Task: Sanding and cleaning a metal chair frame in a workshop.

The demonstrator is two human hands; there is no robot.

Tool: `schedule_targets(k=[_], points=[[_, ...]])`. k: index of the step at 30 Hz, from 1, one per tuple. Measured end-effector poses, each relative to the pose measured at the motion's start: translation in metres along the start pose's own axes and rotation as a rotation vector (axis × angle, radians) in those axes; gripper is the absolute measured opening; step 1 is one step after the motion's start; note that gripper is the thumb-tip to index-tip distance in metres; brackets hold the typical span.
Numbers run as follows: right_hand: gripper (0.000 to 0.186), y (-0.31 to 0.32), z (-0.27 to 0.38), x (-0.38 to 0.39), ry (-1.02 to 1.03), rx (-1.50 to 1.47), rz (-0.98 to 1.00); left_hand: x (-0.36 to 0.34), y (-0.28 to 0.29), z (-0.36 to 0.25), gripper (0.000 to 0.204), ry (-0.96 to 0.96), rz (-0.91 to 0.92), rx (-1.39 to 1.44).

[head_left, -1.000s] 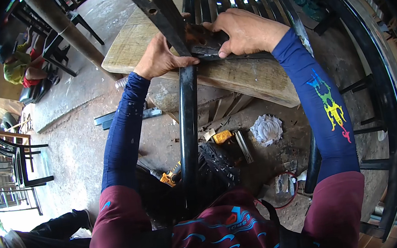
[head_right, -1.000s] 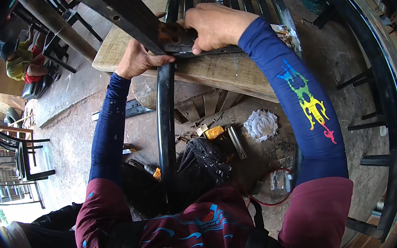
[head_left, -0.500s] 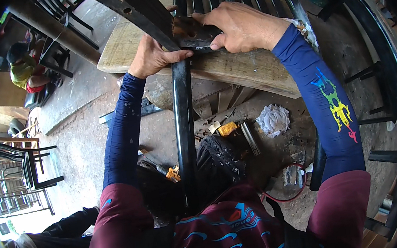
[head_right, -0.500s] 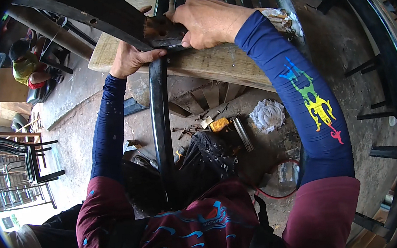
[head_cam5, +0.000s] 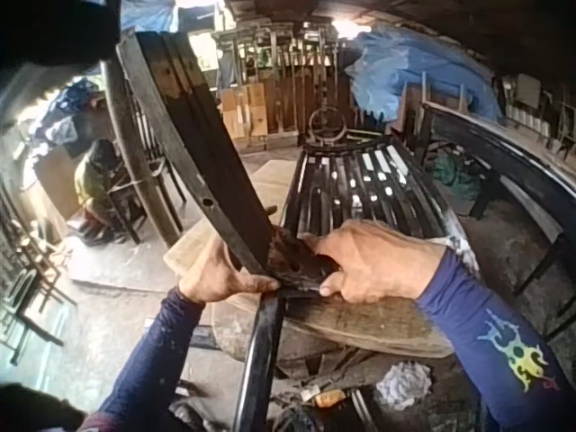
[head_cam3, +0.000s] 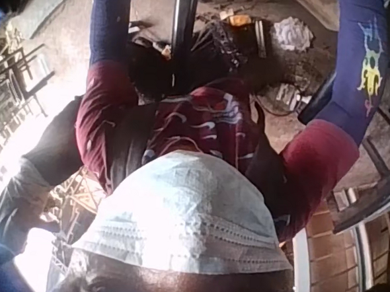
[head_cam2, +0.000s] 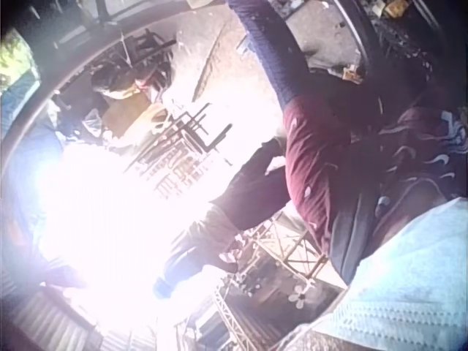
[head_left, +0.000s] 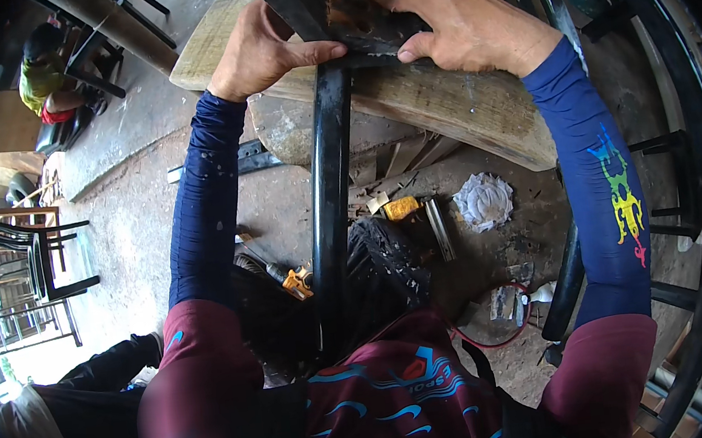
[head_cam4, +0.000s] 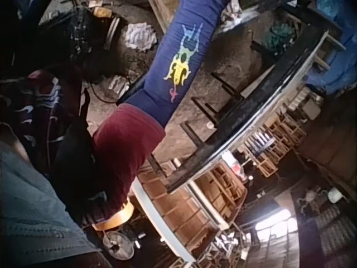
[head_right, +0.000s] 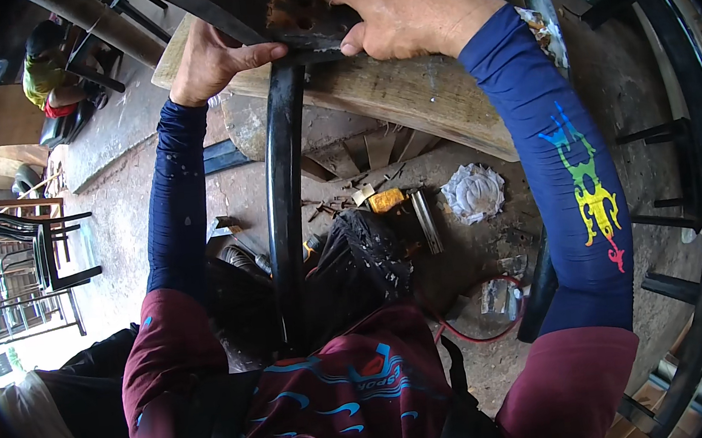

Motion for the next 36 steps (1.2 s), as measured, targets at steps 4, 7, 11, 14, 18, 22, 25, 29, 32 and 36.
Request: schedule_targets(k=[4,7,11,14,18,22,25,29,32,36], points=[[0.053,-0.004,-0.001,0.002,0.026,0.015,-0.086,0.0,0.0,0.009,0.062,-0.013,-0.019,-0.074],[0.057,0.0,0.004,-0.003,0.043,-0.042,0.027,0.0,-0.007,0.003,0.061,-0.011,-0.034,-0.023],[0.063,-0.012,-0.008,-0.006,0.06,-0.1,0.01,0.0,-0.007,0.004,0.07,-0.091,0.006,-0.2],[0.051,-0.008,-0.008,-0.001,0.159,-0.028,-0.167,0.001,-0.009,0.007,0.077,-0.121,-0.019,-0.315],[0.055,-0.009,-0.002,0.0,0.214,-0.015,-0.214,0.002,-0.011,0.024,0.092,-0.01,0.054,-0.231],[0.056,-0.005,0.006,-0.007,0.101,-0.108,-0.121,0.001,-0.009,0.013,0.096,-0.14,-0.008,-0.266],[0.054,-0.007,0.005,-0.007,0.17,-0.147,-0.211,0.0,-0.008,0.01,0.099,-0.168,-0.015,-0.268],[0.056,-0.01,0.001,-0.008,0.139,-0.152,-0.209,0.001,-0.009,0.025,0.078,-0.131,0.031,-0.224],[0.059,-0.01,-0.001,-0.007,0.109,-0.156,-0.209,0.001,-0.013,0.015,0.084,-0.129,0.009,-0.154],[0.063,-0.011,-0.001,-0.006,0.047,-0.196,-0.185,0.003,-0.014,0.017,0.099,-0.137,0.001,-0.064]])
Point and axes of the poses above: each hand's wrist, its own x-axis away from the middle knuckle, its own y-axis out of the back of the hand, z = x × y, the point moved 5 cm from there along -x, towards the middle knuckle, and after that the axes turned 1 degree about z, right-handed, at the moved point
